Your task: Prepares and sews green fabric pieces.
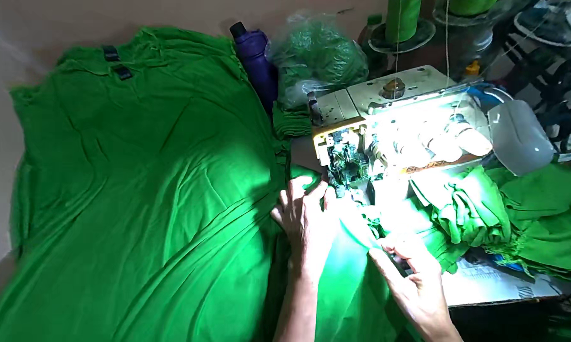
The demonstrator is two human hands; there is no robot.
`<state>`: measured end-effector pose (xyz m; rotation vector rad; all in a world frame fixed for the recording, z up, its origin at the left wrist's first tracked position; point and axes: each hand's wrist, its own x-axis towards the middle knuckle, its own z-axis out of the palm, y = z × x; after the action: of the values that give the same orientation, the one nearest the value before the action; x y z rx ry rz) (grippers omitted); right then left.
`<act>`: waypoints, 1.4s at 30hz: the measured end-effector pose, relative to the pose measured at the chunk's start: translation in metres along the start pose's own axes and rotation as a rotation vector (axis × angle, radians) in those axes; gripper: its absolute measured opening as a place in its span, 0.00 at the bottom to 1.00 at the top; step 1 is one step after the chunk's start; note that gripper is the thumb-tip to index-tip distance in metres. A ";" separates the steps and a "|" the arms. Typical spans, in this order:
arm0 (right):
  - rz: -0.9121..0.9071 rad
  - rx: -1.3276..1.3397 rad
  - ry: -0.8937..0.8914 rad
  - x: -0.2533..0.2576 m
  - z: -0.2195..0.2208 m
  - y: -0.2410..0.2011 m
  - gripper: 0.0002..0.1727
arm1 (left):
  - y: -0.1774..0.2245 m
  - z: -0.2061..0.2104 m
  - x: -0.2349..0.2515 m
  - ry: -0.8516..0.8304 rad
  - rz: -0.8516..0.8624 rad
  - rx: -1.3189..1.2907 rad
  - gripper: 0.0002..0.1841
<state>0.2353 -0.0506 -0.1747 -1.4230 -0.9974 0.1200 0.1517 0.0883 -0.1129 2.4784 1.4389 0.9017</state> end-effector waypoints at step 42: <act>0.379 0.557 -1.172 -0.118 -0.095 -0.009 0.04 | -0.284 -0.238 -0.085 0.239 -0.535 0.291 0.23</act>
<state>0.2186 -0.1973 -0.2102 -0.9276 -1.4252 1.5208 -0.2243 0.1285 -0.0692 2.0130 2.3052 0.9414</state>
